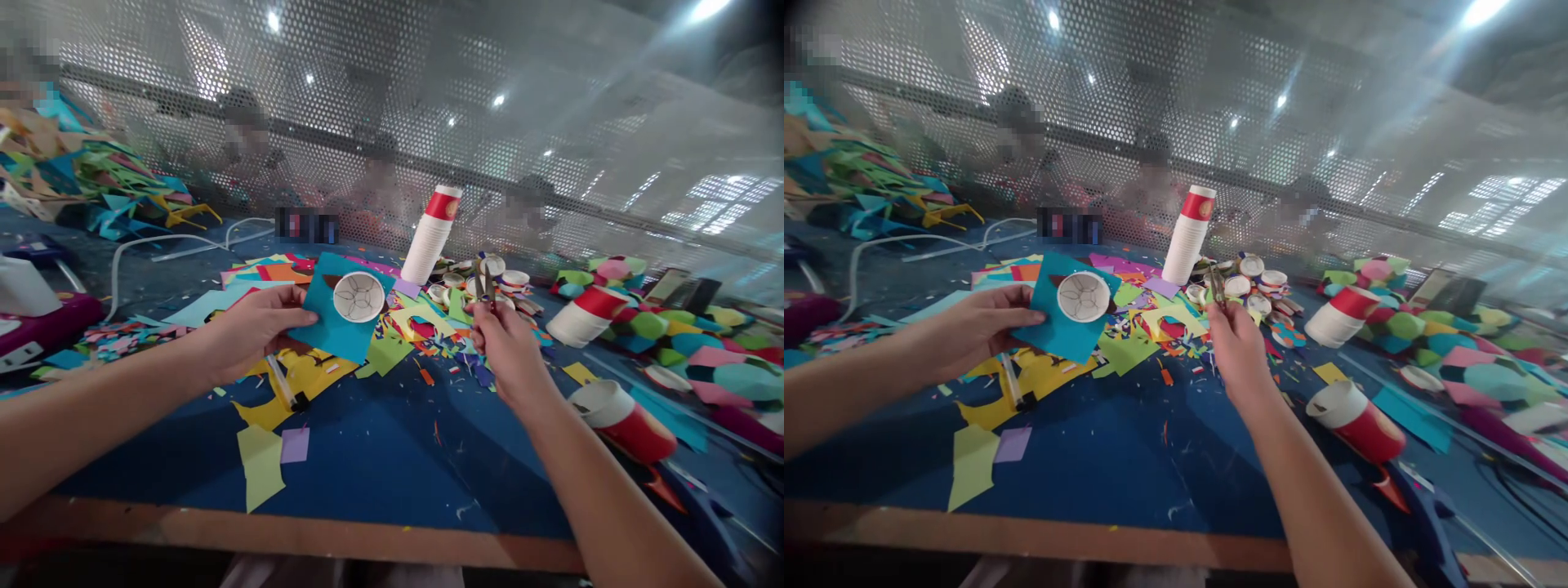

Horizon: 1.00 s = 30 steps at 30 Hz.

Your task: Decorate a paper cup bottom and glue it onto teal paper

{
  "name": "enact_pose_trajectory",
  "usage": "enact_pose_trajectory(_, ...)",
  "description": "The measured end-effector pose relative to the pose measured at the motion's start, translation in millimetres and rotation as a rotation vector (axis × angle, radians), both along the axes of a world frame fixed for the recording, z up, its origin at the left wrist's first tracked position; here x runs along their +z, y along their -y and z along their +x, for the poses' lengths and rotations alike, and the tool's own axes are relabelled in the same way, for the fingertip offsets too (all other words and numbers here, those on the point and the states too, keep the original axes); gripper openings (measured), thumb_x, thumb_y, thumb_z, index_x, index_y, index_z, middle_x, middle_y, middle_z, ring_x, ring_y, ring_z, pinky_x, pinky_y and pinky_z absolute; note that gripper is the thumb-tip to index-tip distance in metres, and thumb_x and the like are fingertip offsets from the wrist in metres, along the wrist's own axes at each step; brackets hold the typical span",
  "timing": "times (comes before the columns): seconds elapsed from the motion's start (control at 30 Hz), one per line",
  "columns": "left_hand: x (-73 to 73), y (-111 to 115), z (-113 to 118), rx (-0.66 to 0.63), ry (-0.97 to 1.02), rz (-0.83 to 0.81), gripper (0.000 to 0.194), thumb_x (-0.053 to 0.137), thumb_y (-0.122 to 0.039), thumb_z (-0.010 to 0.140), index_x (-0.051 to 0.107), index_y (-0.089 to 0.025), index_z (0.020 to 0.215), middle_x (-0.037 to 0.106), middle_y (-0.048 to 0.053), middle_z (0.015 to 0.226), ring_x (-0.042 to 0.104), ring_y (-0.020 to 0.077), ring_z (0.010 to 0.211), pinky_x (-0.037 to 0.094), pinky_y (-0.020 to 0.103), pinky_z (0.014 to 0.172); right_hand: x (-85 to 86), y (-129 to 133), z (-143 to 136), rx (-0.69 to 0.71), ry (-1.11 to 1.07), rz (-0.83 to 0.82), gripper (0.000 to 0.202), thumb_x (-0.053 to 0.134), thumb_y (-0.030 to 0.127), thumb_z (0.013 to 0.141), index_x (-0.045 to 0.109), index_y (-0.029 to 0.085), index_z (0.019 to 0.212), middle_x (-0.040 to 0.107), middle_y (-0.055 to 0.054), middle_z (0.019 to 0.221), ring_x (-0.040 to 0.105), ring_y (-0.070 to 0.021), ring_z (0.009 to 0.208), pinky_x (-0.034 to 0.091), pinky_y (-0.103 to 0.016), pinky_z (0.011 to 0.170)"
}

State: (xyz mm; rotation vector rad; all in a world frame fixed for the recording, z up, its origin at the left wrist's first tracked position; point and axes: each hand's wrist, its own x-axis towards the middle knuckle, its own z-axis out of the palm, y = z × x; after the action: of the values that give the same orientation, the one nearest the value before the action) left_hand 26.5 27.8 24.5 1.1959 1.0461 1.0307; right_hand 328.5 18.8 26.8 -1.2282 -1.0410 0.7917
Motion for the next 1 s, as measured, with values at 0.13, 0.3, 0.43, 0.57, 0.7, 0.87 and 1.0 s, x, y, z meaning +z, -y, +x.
enact_pose_trajectory(0.13, -1.6, 0.2, 0.9, 0.01, 0.054, -0.013, 0.018, 0.07, -0.016, 0.079, 0.061, -0.018, 0.094, 0.072, 0.001, 0.085, 0.068, 0.0114, 0.069, 0.057, 0.02, 0.062, 0.1, 6.7, -22.6, 0.104, -0.048, -0.045, 0.052, 0.07, 0.07, 0.069, 0.055, 0.02, 0.073, 0.044, 0.007, 0.059, 0.032, -0.0034, 0.04, 0.024, -0.021, 0.039)
enact_pose_trajectory(0.3, -8.8, 1.7, -3.8, -0.026, 0.072, -0.055, 0.025, 0.071, -0.019, 0.082, 0.066, -0.017, 0.106, 0.076, 0.003, 0.099, 0.071, 0.0122, 0.08, 0.058, 0.017, 0.069, -8.1, 18.8, -56.6, 0.295, -0.057, -0.148, 0.056, 0.064, 0.075, 0.073, 0.054, 0.02, 0.07, 0.046, 0.005, 0.058, 0.037, -0.0051, 0.043, 0.027, -0.023, 0.042)
enact_pose_trajectory(0.43, -13.2, 3.9, -5.8, -0.045, 0.118, -0.077, 0.038, 0.077, -0.024, 0.076, 0.067, -0.02, 0.112, 0.077, 0.002, 0.103, 0.073, 0.0146, 0.081, 0.06, 0.022, 0.076, -17.8, 24.3, -68.8, 0.401, -0.098, -0.16, 0.056, 0.064, 0.075, 0.074, 0.051, 0.021, 0.071, 0.047, 0.006, 0.061, 0.039, -0.0051, 0.045, 0.03, -0.023, 0.045)
enact_pose_trajectory(0.57, -14.0, 6.5, -4.5, -0.047, 0.177, -0.081, 0.048, 0.085, -0.025, 0.066, 0.07, -0.022, 0.112, 0.079, 0.0, 0.094, 0.074, 0.0144, 0.076, 0.06, 0.019, 0.072, -23.6, 29.2, -72.0, 0.538, -0.15, -0.194, 0.053, 0.059, 0.074, 0.08, 0.055, 0.021, 0.083, 0.04, 0.009, 0.055, 0.028, -0.0043, 0.042, 0.021, -0.022, 0.043)
enact_pose_trajectory(0.7, -15.2, 13.4, -2.0, -0.121, 0.219, -0.14, 0.051, 0.088, -0.024, 0.064, 0.072, -0.025, 0.112, 0.08, 0.0, 0.089, 0.074, 0.0151, 0.073, 0.06, 0.019, 0.067, -25.5, 34.7, -76.9, 0.586, -0.152, -0.156, 0.051, 0.059, 0.07, 0.083, 0.053, 0.02, 0.078, 0.035, 0.009, 0.056, 0.027, -0.0053, 0.046, 0.018, -0.023, 0.044)
enact_pose_trajectory(0.87, -14.3, 25.4, 2.0, -0.188, 0.191, -0.201, 0.041, 0.083, -0.03, 0.073, 0.073, -0.026, 0.112, 0.079, 0.001, 0.099, 0.074, 0.0139, 0.074, 0.058, 0.018, 0.067, -25.8, 39.8, -80.8, 0.656, -0.196, -0.093, 0.046, 0.061, 0.063, 0.086, 0.049, 0.021, 0.073, 0.034, 0.007, 0.059, 0.027, -0.0065, 0.051, 0.018, -0.022, 0.045)
enact_pose_trajectory(1.0, -11.5, 29.1, 5.5, -0.205, 0.194, -0.229, 0.039, 0.085, -0.035, 0.072, 0.075, -0.027, 0.109, 0.08, 0.0, 0.095, 0.073, 0.0127, 0.074, 0.058, 0.017, 0.068, -27.0, 41.0, -81.0, 0.725, -0.263, -0.098, 0.044, 0.061, 0.06, 0.088, 0.046, 0.021, 0.072, 0.035, 0.006, 0.062, 0.025, -0.0069, 0.052, 0.017, -0.022, 0.044)
